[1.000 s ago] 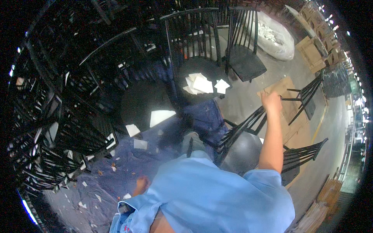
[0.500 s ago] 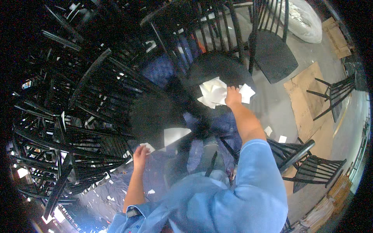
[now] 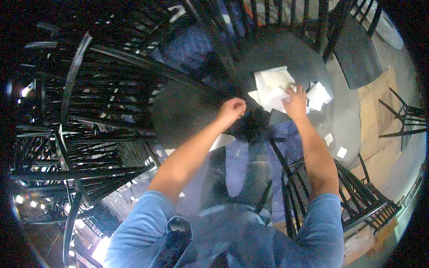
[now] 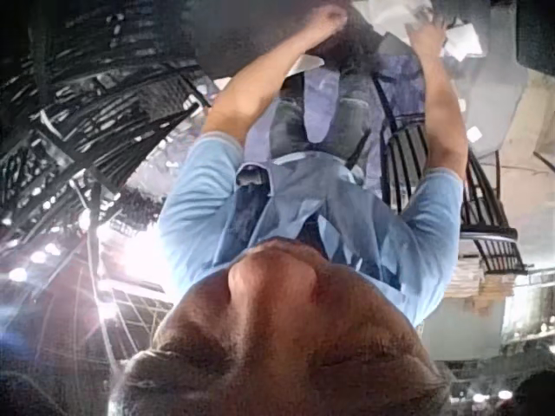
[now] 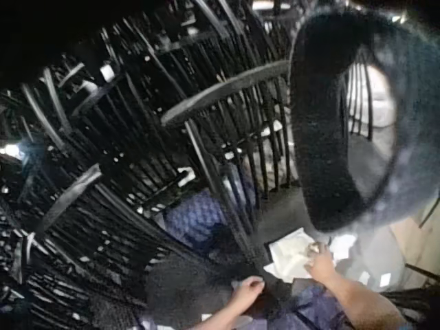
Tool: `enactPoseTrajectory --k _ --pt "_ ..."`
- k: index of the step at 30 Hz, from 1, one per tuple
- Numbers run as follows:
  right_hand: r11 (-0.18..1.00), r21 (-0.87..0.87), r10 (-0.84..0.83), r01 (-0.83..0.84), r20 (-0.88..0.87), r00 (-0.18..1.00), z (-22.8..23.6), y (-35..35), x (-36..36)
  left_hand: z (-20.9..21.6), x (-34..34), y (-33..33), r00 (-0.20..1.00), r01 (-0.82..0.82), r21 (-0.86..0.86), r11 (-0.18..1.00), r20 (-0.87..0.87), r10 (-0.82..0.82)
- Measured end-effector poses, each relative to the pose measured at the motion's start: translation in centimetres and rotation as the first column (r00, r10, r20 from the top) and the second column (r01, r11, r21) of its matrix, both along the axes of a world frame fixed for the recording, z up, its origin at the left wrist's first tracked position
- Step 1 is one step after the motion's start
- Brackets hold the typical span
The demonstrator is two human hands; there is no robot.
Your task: The person picks white foam pieces from a plastic bag and places them on the seats of black chairs. The person then lifts and stacks the chairs into a pile.
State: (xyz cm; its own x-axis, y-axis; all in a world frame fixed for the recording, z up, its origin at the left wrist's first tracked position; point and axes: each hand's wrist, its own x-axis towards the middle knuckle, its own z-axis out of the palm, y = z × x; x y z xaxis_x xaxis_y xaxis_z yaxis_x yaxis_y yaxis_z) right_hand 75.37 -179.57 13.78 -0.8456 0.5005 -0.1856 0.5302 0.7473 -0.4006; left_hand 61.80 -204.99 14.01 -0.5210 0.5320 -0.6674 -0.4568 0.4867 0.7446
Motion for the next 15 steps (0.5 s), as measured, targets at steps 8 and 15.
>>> enactPoseTrajectory --k 8,15 --pt "0.949 -0.314 -0.033 0.01 -0.068 0.997 -2.0 3.5 -0.4 -4.0 1.5 10.1 0.968 -0.191 -0.14 0.972 -0.189 0.163" --pt "0.817 -0.573 0.058 -0.058 -0.018 0.998 -0.4 5.2 -1.5 -4.3 0.1 12.2 0.949 -0.293 -0.001 0.956 0.122 0.291"
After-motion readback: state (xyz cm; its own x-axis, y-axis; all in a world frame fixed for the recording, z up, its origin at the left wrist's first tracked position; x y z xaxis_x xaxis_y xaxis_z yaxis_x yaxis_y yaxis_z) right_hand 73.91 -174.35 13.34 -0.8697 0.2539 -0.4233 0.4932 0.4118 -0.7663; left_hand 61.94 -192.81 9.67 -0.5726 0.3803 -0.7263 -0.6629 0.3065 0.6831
